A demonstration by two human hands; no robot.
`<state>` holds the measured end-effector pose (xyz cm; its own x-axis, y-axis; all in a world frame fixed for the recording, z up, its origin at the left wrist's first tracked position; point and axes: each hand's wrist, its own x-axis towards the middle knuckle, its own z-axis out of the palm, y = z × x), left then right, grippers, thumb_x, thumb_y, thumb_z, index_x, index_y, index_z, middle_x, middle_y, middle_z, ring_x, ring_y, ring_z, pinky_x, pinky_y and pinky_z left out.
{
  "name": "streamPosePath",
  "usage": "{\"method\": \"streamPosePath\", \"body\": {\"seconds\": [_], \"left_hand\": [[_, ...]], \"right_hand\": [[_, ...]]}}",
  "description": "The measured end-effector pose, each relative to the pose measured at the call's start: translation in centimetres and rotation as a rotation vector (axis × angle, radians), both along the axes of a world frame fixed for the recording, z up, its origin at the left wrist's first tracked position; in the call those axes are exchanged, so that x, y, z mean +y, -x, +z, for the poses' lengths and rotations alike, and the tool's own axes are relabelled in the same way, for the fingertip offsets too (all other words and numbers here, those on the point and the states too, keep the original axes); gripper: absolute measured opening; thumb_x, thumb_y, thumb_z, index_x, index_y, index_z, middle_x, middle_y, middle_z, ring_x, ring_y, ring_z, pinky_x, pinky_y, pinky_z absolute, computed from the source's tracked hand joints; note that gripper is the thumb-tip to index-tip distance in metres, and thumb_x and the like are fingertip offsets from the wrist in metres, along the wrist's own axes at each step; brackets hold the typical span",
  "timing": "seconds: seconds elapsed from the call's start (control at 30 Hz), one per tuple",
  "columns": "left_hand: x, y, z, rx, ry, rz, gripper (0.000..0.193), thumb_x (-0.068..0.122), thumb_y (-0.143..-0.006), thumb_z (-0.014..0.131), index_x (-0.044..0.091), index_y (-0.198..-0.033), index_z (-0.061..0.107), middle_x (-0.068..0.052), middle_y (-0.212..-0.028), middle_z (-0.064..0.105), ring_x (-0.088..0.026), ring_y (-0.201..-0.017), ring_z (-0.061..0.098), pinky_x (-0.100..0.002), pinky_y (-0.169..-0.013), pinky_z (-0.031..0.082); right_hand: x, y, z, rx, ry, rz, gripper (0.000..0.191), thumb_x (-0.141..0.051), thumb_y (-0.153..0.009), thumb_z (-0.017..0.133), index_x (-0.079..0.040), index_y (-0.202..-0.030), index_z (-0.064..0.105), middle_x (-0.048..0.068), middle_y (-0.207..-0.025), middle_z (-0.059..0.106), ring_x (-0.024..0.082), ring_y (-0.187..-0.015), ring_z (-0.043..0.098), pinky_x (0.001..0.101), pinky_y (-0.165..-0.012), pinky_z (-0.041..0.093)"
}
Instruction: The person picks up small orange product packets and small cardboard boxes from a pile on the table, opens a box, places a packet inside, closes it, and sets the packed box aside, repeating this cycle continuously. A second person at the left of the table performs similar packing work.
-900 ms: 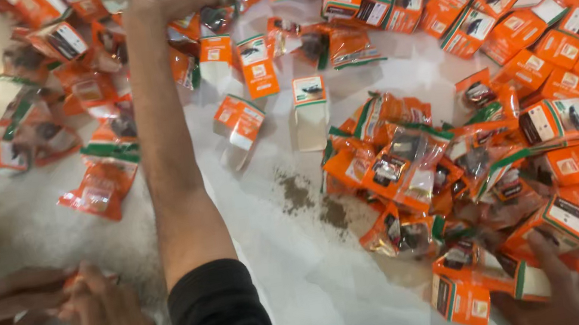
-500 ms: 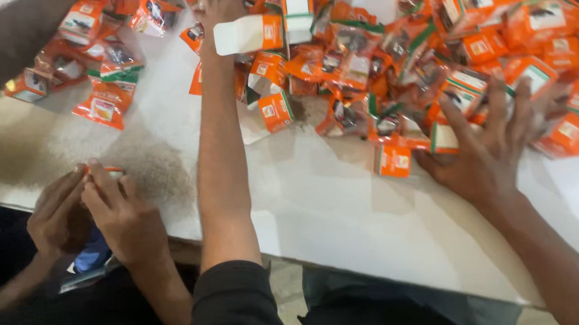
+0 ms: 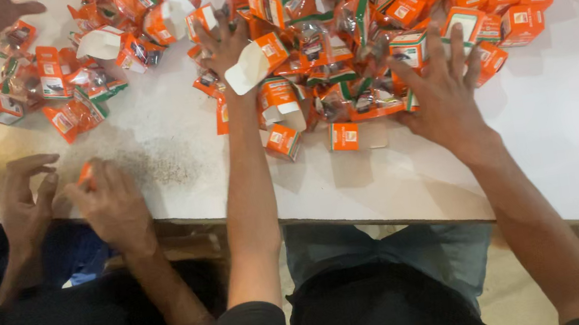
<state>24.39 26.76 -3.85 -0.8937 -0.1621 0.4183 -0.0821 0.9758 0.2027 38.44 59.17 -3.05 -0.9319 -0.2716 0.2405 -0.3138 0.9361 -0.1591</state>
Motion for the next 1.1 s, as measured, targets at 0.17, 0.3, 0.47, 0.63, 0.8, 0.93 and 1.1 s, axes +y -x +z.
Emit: {"method": "streamPosePath", "body": {"seconds": [0.17, 0.3, 0.47, 0.63, 0.8, 0.93, 1.1], "left_hand": [[3.0, -0.5, -0.9, -0.042, -0.029, 0.044, 0.052, 0.038, -0.091, 0.066, 0.022, -0.139, 0.058, -0.015, -0.163, 0.029, -0.056, -0.150, 0.000, -0.096, -0.095, 0.020], [2.3, -0.3, 0.0, -0.213, -0.214, -0.049, 0.049, 0.039, -0.091, 0.065, 0.020, -0.136, 0.060, -0.016, -0.166, 0.026, -0.056, -0.148, -0.004, -0.094, -0.094, 0.015], [-4.1, -0.7, 5.2, -0.134, -0.428, -0.507, 0.049, 0.013, -0.086, 0.070, 0.012, -0.135, 0.065, -0.013, -0.139, 0.063, -0.033, -0.135, 0.054, -0.053, -0.120, 0.026], [-3.1, -10.7, 7.9, 0.449, -0.580, -0.627, 0.045, -0.013, -0.099, 0.059, 0.007, -0.138, 0.066, -0.010, -0.128, 0.071, -0.029, -0.117, 0.071, -0.034, -0.104, 0.056], [8.6, -19.5, 3.8, -0.047, -0.372, -1.107, 0.055, 0.024, -0.082, 0.083, 0.002, -0.129, 0.067, -0.016, -0.139, 0.057, -0.036, -0.137, 0.047, -0.053, -0.115, 0.034], [11.4, -19.9, 0.9, -0.005, -0.088, -0.902, 0.016, 0.018, -0.081, 0.080, 0.015, -0.096, 0.074, -0.004, -0.141, 0.060, -0.028, -0.145, 0.046, -0.053, -0.121, 0.033], [10.3, -22.6, -1.0, 0.169, -0.552, -0.958, 0.039, 0.013, -0.084, 0.083, 0.011, -0.069, 0.047, -0.014, -0.144, 0.061, -0.035, -0.144, 0.054, -0.046, -0.117, 0.048]], "right_hand": [[3.5, 0.7, 0.6, 0.017, -0.049, -0.016, 0.099, -0.029, -0.068, 0.092, -0.033, -0.159, 0.053, 0.024, -0.178, 0.008, 0.055, -0.161, 0.003, 0.0802, -0.120, 0.009], [4.1, -0.7, 3.0, -0.011, -0.022, -0.044, 0.111, -0.028, -0.064, 0.093, -0.026, -0.164, 0.046, 0.029, -0.174, 0.003, 0.059, -0.157, -0.001, 0.0812, -0.118, 0.009], [3.0, -4.7, 4.4, -0.088, -0.020, -0.099, 0.119, -0.029, -0.056, 0.094, -0.023, -0.162, 0.042, 0.030, -0.170, 0.003, 0.057, -0.155, -0.001, 0.0797, -0.115, 0.009], [3.3, -3.3, 1.8, 0.106, -0.137, -0.125, 0.082, -0.026, -0.078, 0.090, -0.024, -0.154, 0.058, 0.019, -0.170, 0.035, 0.042, -0.160, 0.026, 0.0685, -0.123, 0.023], [5.7, -1.0, 0.1, 0.330, -0.028, -0.022, 0.067, -0.023, -0.083, 0.092, -0.025, -0.146, 0.066, 0.015, -0.160, 0.048, 0.037, -0.154, 0.042, 0.0573, -0.124, 0.034], [6.8, -0.3, 1.4, 0.422, -0.048, 0.021, 0.064, -0.024, -0.081, 0.093, -0.023, -0.140, 0.068, 0.017, -0.161, 0.049, 0.038, -0.150, 0.043, 0.0582, -0.121, 0.037], [4.0, -3.0, 3.3, 0.289, 0.202, 0.130, 0.050, -0.025, -0.088, 0.089, -0.017, -0.134, 0.069, 0.012, -0.151, 0.057, 0.030, -0.116, 0.054, 0.0504, -0.100, 0.044]]}}
